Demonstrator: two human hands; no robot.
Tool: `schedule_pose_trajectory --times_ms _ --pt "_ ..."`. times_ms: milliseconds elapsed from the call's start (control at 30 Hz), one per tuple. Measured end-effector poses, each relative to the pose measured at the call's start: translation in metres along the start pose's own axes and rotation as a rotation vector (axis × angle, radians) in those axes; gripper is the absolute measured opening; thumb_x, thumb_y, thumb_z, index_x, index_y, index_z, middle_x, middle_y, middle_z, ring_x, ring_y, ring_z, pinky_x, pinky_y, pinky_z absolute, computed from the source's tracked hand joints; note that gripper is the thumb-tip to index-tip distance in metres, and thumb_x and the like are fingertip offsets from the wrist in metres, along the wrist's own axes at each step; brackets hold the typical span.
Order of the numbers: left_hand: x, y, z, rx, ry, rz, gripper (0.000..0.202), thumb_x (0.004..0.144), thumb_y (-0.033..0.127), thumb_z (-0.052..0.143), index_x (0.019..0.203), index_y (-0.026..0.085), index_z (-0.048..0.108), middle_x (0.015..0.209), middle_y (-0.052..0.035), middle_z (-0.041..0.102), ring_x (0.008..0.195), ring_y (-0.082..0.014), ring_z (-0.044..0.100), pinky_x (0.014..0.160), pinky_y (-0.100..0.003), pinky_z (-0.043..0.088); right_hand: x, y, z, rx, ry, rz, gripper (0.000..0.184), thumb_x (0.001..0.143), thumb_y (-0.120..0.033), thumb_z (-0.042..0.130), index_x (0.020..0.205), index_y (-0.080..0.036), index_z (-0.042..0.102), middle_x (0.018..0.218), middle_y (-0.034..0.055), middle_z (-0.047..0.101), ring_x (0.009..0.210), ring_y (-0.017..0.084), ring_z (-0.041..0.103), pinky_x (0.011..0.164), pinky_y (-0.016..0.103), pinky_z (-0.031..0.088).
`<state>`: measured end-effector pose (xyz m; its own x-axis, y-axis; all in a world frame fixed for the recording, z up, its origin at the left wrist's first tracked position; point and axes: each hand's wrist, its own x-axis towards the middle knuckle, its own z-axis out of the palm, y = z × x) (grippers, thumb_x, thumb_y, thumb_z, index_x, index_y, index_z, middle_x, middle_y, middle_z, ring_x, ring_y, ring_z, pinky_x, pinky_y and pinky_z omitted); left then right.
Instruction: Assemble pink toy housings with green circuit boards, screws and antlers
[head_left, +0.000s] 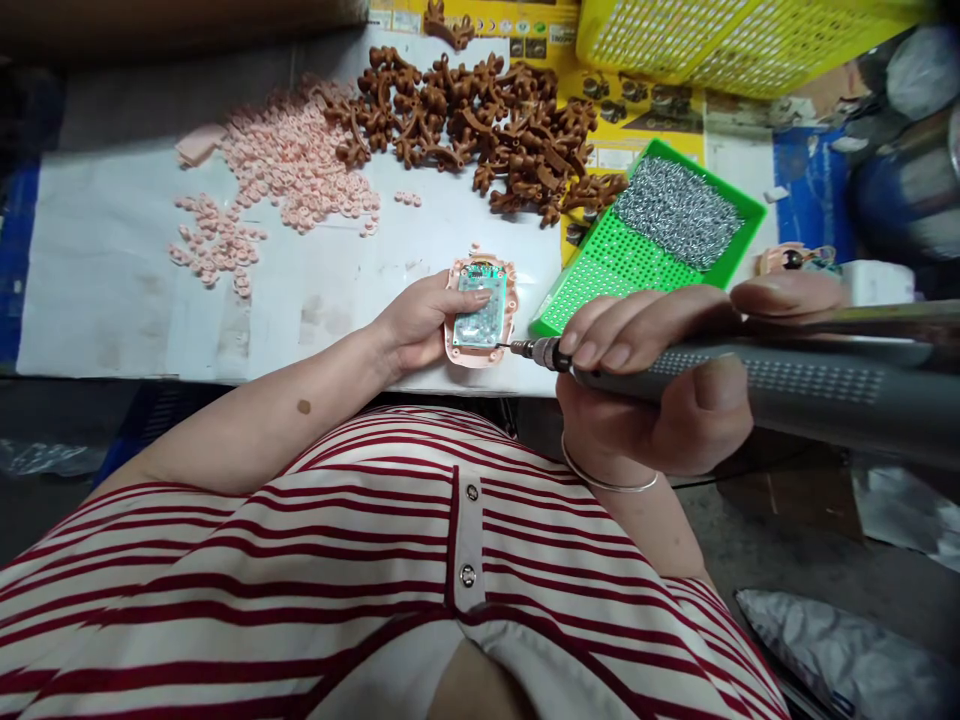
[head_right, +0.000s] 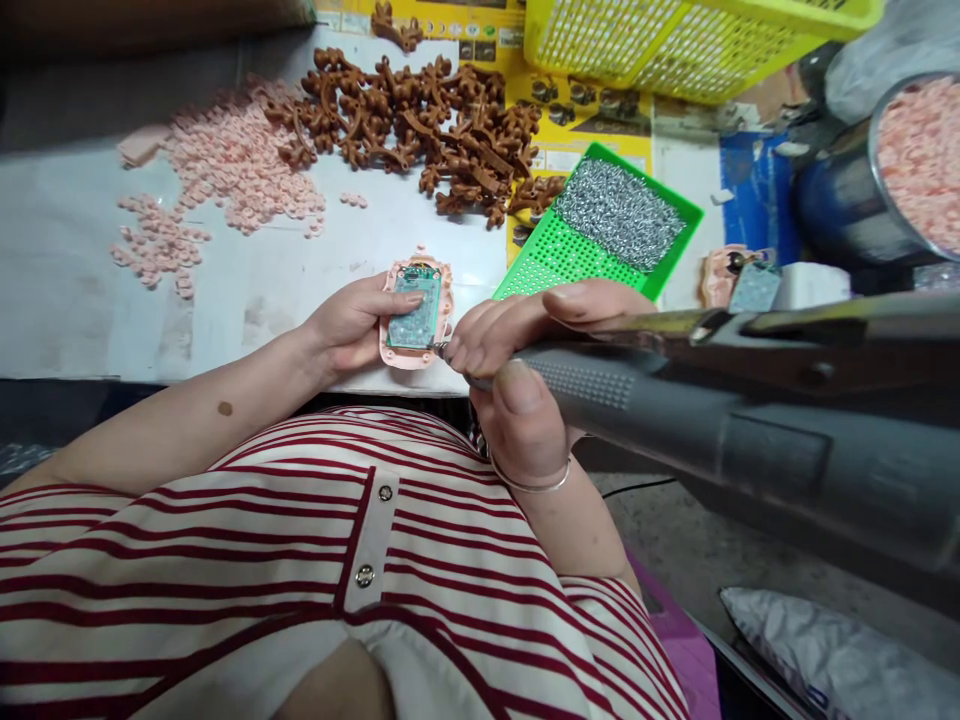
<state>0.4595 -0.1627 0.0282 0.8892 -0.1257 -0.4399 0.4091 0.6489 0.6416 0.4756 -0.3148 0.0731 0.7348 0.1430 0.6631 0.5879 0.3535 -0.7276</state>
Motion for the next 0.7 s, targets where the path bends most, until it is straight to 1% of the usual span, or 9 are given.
schedule_pose_trajectory --times_ms 167,233,333,433,533,633,667,700 --pt "0.000 0.000 0.001 -0.006 0.006 0.006 0.020 0.077 0.007 0.065 0.097 0.009 0.067 0.089 -0.0103 0.072 0.077 -0.0195 0.069 0.085 -0.039 0.057 0.001 -0.003 -0.001 0.007 0.025 0.024 0.031 0.090 -0.045 0.057 0.069 -0.025 0.043 0.059 -0.0041 0.028 0.045 0.011 0.039 0.042 0.030 0.040" --pt "0.000 0.000 0.002 -0.004 0.004 0.012 0.021 0.076 0.008 0.066 0.097 0.009 0.066 0.090 -0.0105 0.072 0.077 -0.0194 0.069 0.084 -0.039 0.057 0.001 -0.002 -0.001 0.023 0.014 0.027 0.032 0.089 -0.044 0.058 0.067 -0.025 0.044 0.058 -0.0040 0.029 0.045 0.012 0.041 0.042 0.031 0.042" --pt "-0.001 -0.001 0.004 0.025 0.032 0.039 0.024 0.073 0.010 0.069 0.097 0.011 0.065 0.090 -0.0098 0.072 0.079 -0.0209 0.070 0.086 -0.041 0.056 -0.001 0.001 -0.003 0.011 0.015 0.011 0.030 0.089 -0.043 0.059 0.068 -0.025 0.048 0.059 -0.0033 0.033 0.048 0.013 0.045 0.044 0.032 0.045" --pt "-0.001 -0.003 0.005 0.069 0.066 0.089 0.029 0.071 0.011 0.072 0.098 0.012 0.064 0.089 -0.0079 0.072 0.084 -0.0220 0.070 0.089 -0.042 0.055 -0.004 0.005 -0.006 -0.075 0.004 0.024 0.032 0.092 -0.048 0.059 0.070 -0.027 0.049 0.059 -0.0026 0.036 0.049 0.015 0.047 0.046 0.035 0.046" --pt "0.000 -0.004 0.006 0.095 0.054 0.128 0.032 0.069 0.014 0.074 0.099 0.013 0.063 0.088 -0.0056 0.071 0.084 -0.0204 0.069 0.091 -0.042 0.055 -0.007 0.006 -0.007 -0.138 -0.007 0.059 0.034 0.093 -0.055 0.058 0.072 -0.030 0.049 0.056 -0.0030 0.039 0.048 0.017 0.048 0.048 0.038 0.047" --pt "0.000 -0.006 0.006 0.117 0.047 0.164 0.036 0.068 0.015 0.074 0.102 0.014 0.061 0.088 -0.0039 0.070 0.082 -0.0192 0.067 0.090 -0.042 0.054 -0.008 0.005 -0.006 -0.129 0.099 0.106 0.030 0.088 -0.056 0.065 0.078 -0.031 0.051 0.055 -0.0049 0.042 0.046 0.017 0.048 0.049 0.039 0.047" --pt "0.000 -0.007 0.006 0.126 0.049 0.171 0.037 0.068 0.016 0.074 0.103 0.014 0.061 0.089 -0.0038 0.070 0.083 -0.0195 0.067 0.090 -0.042 0.054 -0.009 0.004 -0.007 -0.116 0.113 0.150 0.031 0.086 -0.057 0.067 0.081 -0.031 0.051 0.055 -0.0057 0.042 0.045 0.016 0.048 0.050 0.038 0.047" --pt "0.000 -0.007 0.006 0.136 0.050 0.177 0.038 0.068 0.016 0.074 0.104 0.014 0.060 0.089 -0.0039 0.070 0.083 -0.0198 0.067 0.090 -0.043 0.054 -0.010 0.004 -0.008 -0.108 0.094 0.216 0.033 0.084 -0.059 0.068 0.083 -0.031 0.051 0.056 -0.0064 0.043 0.046 0.016 0.049 0.052 0.038 0.048"
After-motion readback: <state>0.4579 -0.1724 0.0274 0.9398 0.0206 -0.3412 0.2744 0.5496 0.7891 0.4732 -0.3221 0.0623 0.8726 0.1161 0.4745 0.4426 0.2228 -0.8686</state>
